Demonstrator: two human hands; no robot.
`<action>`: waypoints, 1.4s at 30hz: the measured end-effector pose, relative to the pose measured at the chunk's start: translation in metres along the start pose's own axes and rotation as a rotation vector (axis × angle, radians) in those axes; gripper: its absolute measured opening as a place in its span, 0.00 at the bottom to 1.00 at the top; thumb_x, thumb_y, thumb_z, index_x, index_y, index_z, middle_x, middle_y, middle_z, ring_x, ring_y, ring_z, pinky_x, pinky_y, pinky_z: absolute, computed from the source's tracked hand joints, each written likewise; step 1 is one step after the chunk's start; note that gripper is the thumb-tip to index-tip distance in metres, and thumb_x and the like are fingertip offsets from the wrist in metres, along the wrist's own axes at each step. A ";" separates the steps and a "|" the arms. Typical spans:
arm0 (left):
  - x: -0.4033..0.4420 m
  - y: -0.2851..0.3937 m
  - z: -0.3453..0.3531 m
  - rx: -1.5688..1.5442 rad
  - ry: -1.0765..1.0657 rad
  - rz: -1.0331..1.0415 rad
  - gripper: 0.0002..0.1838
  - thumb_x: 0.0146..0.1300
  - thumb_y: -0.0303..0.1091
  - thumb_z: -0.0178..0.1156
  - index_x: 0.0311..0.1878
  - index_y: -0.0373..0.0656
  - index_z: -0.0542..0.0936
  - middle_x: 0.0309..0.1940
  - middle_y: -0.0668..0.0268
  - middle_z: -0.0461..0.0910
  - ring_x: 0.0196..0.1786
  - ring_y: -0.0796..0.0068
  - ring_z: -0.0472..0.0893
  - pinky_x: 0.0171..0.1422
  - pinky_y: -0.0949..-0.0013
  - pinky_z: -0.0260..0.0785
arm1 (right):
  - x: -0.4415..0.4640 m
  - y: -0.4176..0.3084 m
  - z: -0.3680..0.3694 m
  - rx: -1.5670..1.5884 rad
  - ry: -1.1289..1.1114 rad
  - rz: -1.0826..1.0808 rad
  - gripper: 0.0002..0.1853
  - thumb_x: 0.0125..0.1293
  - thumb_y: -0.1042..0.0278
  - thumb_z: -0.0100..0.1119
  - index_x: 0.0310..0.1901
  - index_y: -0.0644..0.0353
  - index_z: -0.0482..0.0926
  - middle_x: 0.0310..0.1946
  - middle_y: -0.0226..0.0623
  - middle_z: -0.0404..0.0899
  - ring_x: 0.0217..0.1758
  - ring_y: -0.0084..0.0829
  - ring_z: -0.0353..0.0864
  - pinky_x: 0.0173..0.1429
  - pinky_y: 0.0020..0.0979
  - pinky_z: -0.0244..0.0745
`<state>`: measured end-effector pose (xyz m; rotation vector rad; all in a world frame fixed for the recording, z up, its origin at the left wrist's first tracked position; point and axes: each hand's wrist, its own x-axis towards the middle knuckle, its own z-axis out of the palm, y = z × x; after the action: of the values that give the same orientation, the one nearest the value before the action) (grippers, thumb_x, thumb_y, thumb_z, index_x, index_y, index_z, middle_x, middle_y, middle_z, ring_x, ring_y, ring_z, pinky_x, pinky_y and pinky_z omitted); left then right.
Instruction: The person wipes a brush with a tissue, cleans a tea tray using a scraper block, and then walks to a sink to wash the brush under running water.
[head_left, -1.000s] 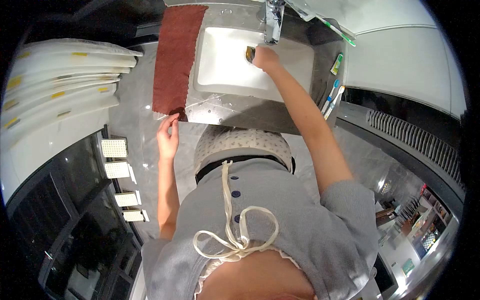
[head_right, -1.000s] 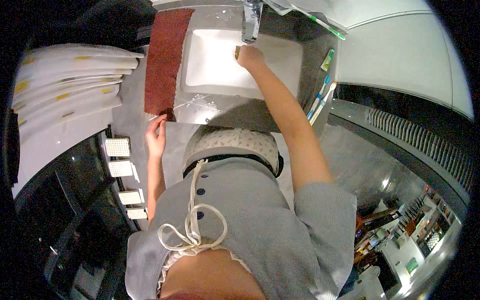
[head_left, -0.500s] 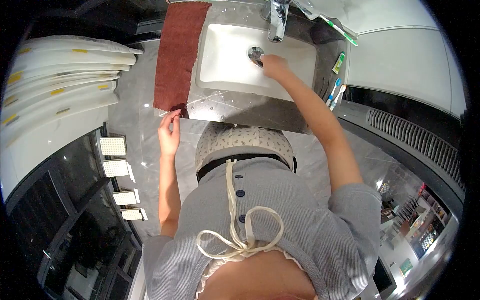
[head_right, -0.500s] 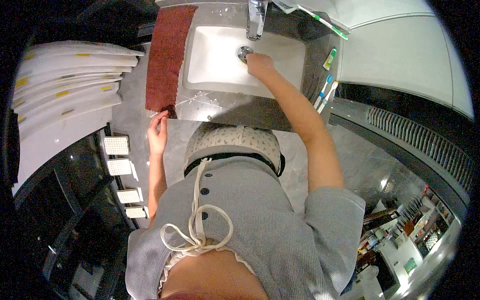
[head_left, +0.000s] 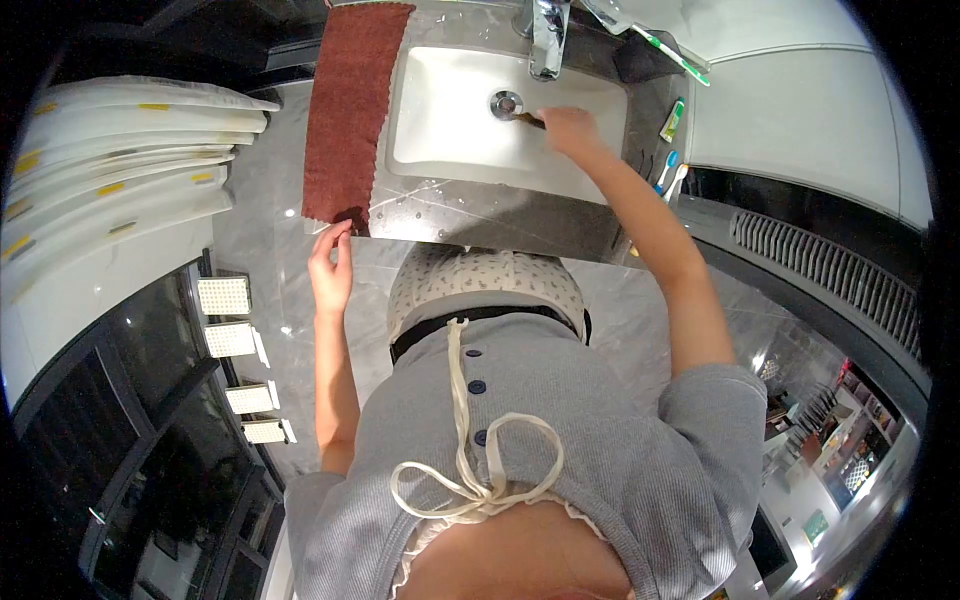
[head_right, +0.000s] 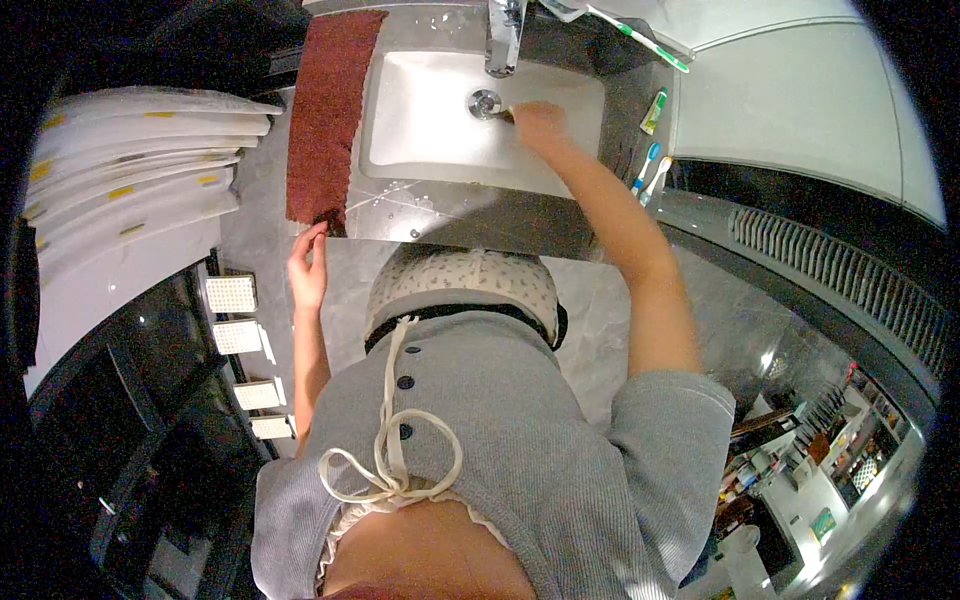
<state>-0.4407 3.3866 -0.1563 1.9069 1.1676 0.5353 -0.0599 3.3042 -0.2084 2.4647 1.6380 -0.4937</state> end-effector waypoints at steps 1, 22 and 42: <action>0.000 -0.001 0.000 -0.002 0.000 0.000 0.10 0.58 0.28 0.49 0.40 0.35 0.75 0.36 0.60 0.75 0.41 0.72 0.74 0.48 0.73 0.63 | 0.003 0.006 -0.001 -0.014 0.001 -0.005 0.09 0.52 0.67 0.47 0.35 0.52 0.74 0.30 0.40 0.76 0.37 0.40 0.76 0.37 0.41 0.69; 0.000 0.002 -0.004 0.033 -0.009 -0.030 0.10 0.59 0.29 0.49 0.40 0.35 0.75 0.37 0.59 0.76 0.43 0.71 0.74 0.49 0.72 0.63 | 0.015 0.055 -0.003 0.131 0.004 -0.065 0.16 0.49 0.70 0.49 0.43 0.50 0.72 0.35 0.42 0.75 0.38 0.42 0.75 0.40 0.40 0.68; -0.001 0.002 -0.007 0.027 0.014 -0.003 0.10 0.59 0.29 0.49 0.40 0.34 0.75 0.35 0.60 0.76 0.40 0.73 0.74 0.47 0.73 0.64 | 0.077 -0.019 0.014 0.966 0.633 0.025 0.13 0.51 0.61 0.59 0.30 0.63 0.73 0.17 0.29 0.71 0.19 0.21 0.69 0.24 0.24 0.66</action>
<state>-0.4452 3.3883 -0.1504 1.9268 1.1919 0.5350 -0.0525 3.3748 -0.2473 3.6393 1.8469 -0.6591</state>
